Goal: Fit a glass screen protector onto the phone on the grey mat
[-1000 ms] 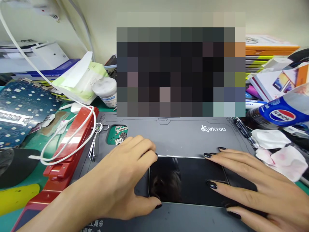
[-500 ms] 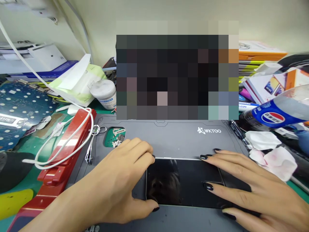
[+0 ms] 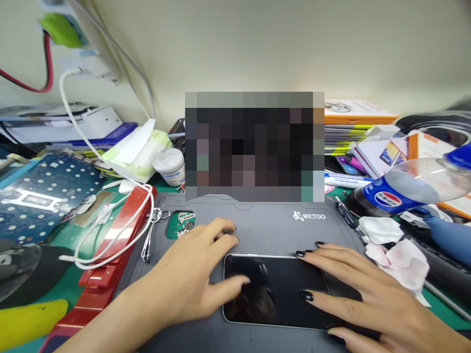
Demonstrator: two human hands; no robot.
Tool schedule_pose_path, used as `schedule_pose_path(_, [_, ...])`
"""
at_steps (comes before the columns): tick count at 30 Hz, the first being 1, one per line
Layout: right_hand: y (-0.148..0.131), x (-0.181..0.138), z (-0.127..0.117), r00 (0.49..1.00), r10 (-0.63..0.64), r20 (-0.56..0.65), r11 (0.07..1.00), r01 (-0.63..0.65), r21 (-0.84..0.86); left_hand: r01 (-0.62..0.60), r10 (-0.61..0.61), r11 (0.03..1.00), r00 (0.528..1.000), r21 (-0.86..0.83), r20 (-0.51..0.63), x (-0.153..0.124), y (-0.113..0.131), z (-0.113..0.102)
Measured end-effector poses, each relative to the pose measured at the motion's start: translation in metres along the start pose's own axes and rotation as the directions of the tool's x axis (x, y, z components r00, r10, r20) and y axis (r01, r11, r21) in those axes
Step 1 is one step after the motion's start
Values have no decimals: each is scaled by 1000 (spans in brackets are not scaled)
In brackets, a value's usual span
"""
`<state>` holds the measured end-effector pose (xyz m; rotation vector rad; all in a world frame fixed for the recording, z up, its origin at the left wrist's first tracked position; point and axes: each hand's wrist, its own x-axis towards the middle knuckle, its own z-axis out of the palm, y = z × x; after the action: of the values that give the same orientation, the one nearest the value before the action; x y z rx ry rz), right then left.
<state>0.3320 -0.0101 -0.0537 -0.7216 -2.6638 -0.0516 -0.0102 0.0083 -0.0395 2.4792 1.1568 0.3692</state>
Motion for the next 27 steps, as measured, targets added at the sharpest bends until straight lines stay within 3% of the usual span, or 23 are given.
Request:
schedule_pose_path(5, [-4, 7, -8, 1000, -12, 1, 999, 12, -43, 56, -121, 899, 985, 435, 121, 47, 7, -12])
schedule_pose_path(9, [-6, 5, -10, 999, -18, 44, 997, 21, -78, 90, -135, 862, 989, 499, 55, 76, 7, -14])
schedule_pose_path(12, [-7, 6, -12, 999, -2, 52, 996, 7, -89, 73, -107, 852, 994, 518, 36, 68, 7, -11])
schedule_pose_path(15, [-7, 7, -14, 998, 19, 53, 999, -17, -51, 51, -74, 863, 997, 503, 26, 37, 6, -10])
schedule_pose_path(19, [-8, 6, -12, 998, 52, 42, 998, -53, 14, 37, -45, 965, 999, 258, 25, 2, 7, -9])
schedule_pose_path(23, [-10, 5, -11, 998, 53, 42, 999, -53, 11, 56, -65, 996, 990, 74, 124, -6, 12, -8])
schedule_pose_path(27, [-10, 4, -12, 998, 44, 39, 999, -44, -11, 34, -41, 998, 986, 43, 161, -4, 11, -8])
